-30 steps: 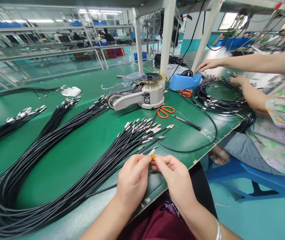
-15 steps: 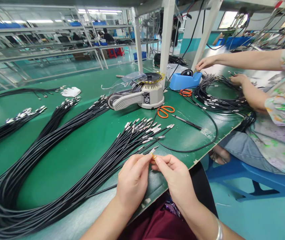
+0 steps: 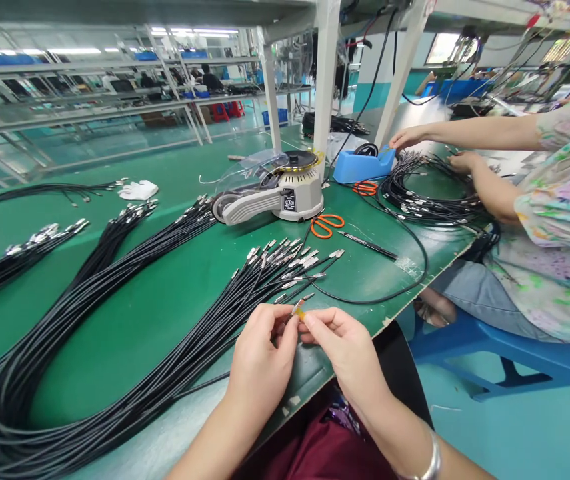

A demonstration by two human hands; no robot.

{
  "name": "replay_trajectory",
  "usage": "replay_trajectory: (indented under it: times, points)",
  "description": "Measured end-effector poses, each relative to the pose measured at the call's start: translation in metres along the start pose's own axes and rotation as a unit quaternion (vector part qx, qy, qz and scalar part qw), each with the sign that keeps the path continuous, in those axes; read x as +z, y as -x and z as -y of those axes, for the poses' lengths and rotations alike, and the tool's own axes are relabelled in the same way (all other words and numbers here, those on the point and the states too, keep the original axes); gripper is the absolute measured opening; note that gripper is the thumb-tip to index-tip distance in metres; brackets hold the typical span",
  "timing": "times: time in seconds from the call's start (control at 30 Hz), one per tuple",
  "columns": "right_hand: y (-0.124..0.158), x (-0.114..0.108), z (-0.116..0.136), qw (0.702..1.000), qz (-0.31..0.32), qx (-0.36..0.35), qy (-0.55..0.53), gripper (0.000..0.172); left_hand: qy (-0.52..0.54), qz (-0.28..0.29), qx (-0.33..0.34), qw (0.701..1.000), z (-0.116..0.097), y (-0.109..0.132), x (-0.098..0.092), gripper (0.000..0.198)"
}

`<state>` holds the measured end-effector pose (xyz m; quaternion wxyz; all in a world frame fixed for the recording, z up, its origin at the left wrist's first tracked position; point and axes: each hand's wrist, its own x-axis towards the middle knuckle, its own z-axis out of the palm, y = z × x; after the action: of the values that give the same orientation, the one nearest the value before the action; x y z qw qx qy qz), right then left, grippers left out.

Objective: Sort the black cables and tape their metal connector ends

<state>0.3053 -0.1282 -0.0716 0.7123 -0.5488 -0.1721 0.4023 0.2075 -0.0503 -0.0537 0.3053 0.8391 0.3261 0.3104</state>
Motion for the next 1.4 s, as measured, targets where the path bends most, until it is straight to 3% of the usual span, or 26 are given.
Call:
replay_trajectory:
  times: [0.17,0.7,0.93,1.4]
  points:
    - [0.002,0.001,0.002,1.000,-0.002,-0.005,0.006,0.023,0.006,0.031,-0.065,0.997,0.000,-0.002,-0.006,0.013]
    - [0.004,0.006,0.014,0.997,-0.010,-0.051,0.056,0.015,0.051,0.073,-0.096,0.991,-0.013,-0.007,-0.018,0.020]
    - [0.003,0.005,0.013,0.996,0.013,-0.067,0.054,0.014,0.221,0.112,-0.210,0.946,-0.012,-0.007,-0.015,0.022]
    - [0.005,0.013,0.023,0.998,0.036,-0.052,0.020,0.014,0.415,0.141,-0.249,0.864,-0.009,-0.007,-0.019,0.018]
